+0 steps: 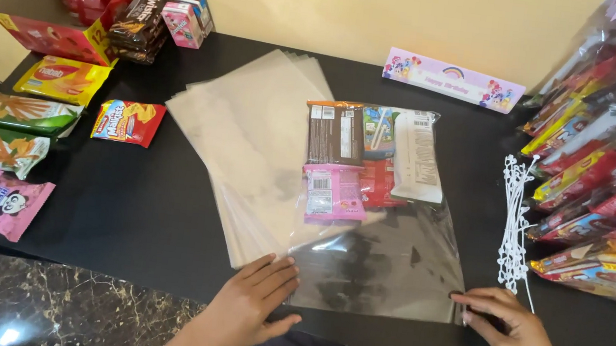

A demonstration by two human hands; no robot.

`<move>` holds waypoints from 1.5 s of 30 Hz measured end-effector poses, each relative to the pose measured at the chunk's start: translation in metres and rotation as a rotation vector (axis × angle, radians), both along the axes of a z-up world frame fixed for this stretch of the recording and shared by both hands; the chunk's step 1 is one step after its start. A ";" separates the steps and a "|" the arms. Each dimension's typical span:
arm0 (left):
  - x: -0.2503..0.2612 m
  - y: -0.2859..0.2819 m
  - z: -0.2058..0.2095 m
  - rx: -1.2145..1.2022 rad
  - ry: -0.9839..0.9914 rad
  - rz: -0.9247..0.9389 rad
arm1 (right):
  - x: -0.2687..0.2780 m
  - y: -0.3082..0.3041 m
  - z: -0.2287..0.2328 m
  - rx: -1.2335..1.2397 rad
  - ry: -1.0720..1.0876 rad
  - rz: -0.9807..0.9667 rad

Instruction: Packing various snack items into clear plastic bags and attaching decorative birthday headers to create gift packs.

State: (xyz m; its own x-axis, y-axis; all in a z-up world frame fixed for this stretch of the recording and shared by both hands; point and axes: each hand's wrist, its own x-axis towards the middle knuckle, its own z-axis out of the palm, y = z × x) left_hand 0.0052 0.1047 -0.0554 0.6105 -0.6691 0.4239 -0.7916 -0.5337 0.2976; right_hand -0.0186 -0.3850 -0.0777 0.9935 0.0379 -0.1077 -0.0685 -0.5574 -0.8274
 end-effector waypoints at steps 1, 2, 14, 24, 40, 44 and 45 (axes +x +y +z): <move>-0.002 -0.002 0.000 -0.022 0.021 0.018 | -0.003 0.003 0.002 -0.063 -0.032 -0.042; -0.004 -0.002 0.000 -0.023 0.020 0.018 | -0.003 0.007 0.004 -0.063 -0.032 -0.042; -0.011 -0.006 -0.013 -0.034 0.165 0.103 | -0.012 0.029 0.008 -0.147 -0.278 -0.179; -0.001 -0.024 -0.003 -0.269 0.228 0.301 | -0.001 0.053 0.024 -0.119 -0.192 -0.291; 0.009 -0.058 -0.030 -0.149 0.075 0.670 | 0.015 0.059 0.013 -0.442 -0.004 -0.357; 0.008 -0.060 -0.034 -0.083 -0.058 0.672 | 0.020 0.063 0.026 -0.450 0.035 -0.313; 0.007 -0.061 -0.035 -0.069 -0.052 0.683 | 0.021 0.061 0.026 -0.485 0.041 -0.291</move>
State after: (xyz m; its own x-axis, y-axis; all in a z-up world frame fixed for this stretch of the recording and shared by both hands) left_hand 0.0121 0.0437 -0.0903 0.8636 -0.1117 0.4916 -0.2984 -0.8993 0.3198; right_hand 0.0019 -0.3236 -0.0520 0.9502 -0.3004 -0.0828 -0.3027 -0.8263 -0.4749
